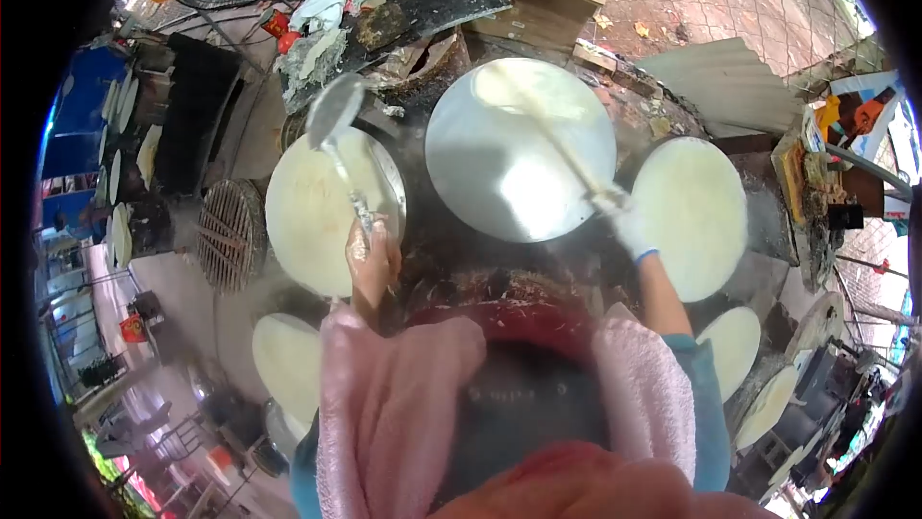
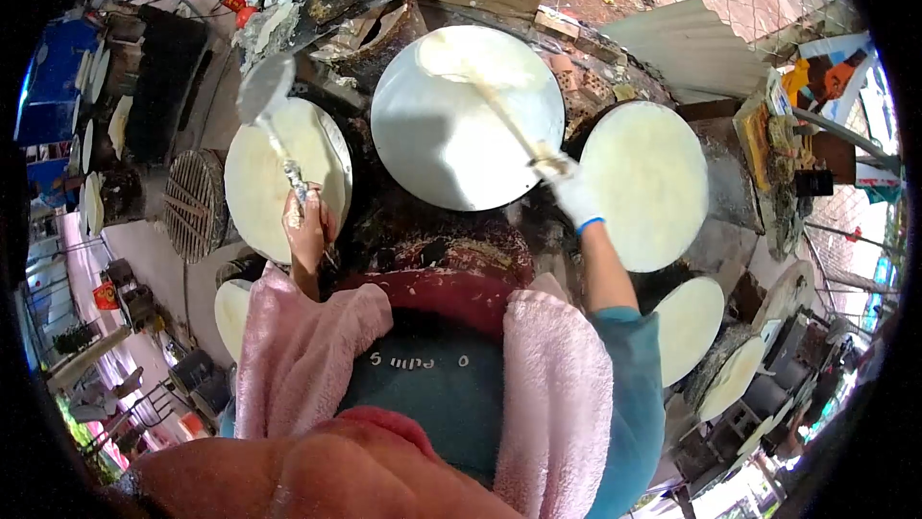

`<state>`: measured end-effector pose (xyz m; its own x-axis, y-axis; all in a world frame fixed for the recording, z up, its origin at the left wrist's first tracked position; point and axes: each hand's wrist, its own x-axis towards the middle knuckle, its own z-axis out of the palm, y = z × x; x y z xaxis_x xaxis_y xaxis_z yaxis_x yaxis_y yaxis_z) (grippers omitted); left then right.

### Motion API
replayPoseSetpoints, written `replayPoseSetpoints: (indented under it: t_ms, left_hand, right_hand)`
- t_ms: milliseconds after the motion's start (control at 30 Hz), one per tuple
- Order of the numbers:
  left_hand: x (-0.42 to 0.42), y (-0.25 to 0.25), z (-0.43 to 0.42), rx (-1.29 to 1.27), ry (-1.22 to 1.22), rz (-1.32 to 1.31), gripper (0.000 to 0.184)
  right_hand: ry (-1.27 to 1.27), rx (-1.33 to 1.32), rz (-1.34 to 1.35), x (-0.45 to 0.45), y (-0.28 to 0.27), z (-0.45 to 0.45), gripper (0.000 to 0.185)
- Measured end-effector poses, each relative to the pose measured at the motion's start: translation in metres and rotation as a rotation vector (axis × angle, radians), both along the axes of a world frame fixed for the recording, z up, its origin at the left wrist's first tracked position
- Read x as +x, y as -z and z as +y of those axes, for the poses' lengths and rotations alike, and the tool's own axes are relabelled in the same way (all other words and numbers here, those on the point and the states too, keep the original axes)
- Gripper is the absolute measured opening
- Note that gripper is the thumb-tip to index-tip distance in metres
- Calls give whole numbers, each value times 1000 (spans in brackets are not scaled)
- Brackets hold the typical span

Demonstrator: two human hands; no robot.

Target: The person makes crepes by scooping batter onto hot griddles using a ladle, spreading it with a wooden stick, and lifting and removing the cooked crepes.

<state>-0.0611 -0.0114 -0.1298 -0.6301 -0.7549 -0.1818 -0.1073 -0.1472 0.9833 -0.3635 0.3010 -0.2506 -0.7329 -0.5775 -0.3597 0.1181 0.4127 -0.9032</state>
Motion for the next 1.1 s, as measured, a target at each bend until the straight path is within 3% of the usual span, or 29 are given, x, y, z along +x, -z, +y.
replayPoseSetpoints:
  t_ms: [67, 167, 200, 300, 433, 500, 533, 600, 733, 767, 800, 867, 933, 967, 1067, 1100]
  left_hand:
    - [-8, -1, 1, -7, -36, 27, 17]
    - [-20, 0, 10, -13, -50, -74, 13]
    - [-19, 3, 10, 0, -38, -130, 13]
    - [-17, 8, 18, 22, -34, -252, 16]
    - [-15, 9, 34, 92, -147, -323, 18]
    - [-9, 21, 38, 19, -107, -298, 19]
    - [-10, 22, 41, -19, -87, -279, 19]
    - [-8, 22, 49, -10, -92, -334, 19]
    - [6, 30, 56, -33, -72, -339, 20]
    - [8, 30, 57, -46, -67, -350, 20]
    - [9, 30, 59, -47, -81, -365, 20]
    - [9, 31, 60, -51, -107, -392, 19]
    - [14, 35, 62, -35, -127, -388, 20]
    - [22, 40, 64, -66, -110, -383, 20]
    - [41, 57, 69, -55, -140, -381, 22]
    - [41, 54, 71, -84, -135, -396, 22]
  right_hand:
    - [264, 15, -61, -30, -3, 7, 36]
    - [-69, 287, -408, -37, -31, -18, 31]
    - [-54, 244, -416, -19, -52, -35, 29]
    - [-136, 226, -434, -13, -36, -18, 30]
    - [17, -113, -127, -73, -2, -1, 33]
    - [-118, 106, -166, -107, 17, -2, 32]
    - [-247, 201, -320, -99, -10, -15, 32]
    - [-300, 242, -382, -72, -29, -28, 29]
    - [-382, 218, -237, -71, -60, -20, 29]
    - [-386, 222, -88, -100, -2, -1, 33]
    - [-350, 289, -169, -117, -14, -10, 35]
    - [-257, 48, -83, -138, 5, -25, 35]
    - [-413, 263, -266, -129, -5, -38, 36]
    - [-466, 287, -340, -109, -35, -46, 36]
    - [-459, 220, -424, -89, -17, -23, 37]
    - [-509, 165, -296, -93, -20, -21, 41]
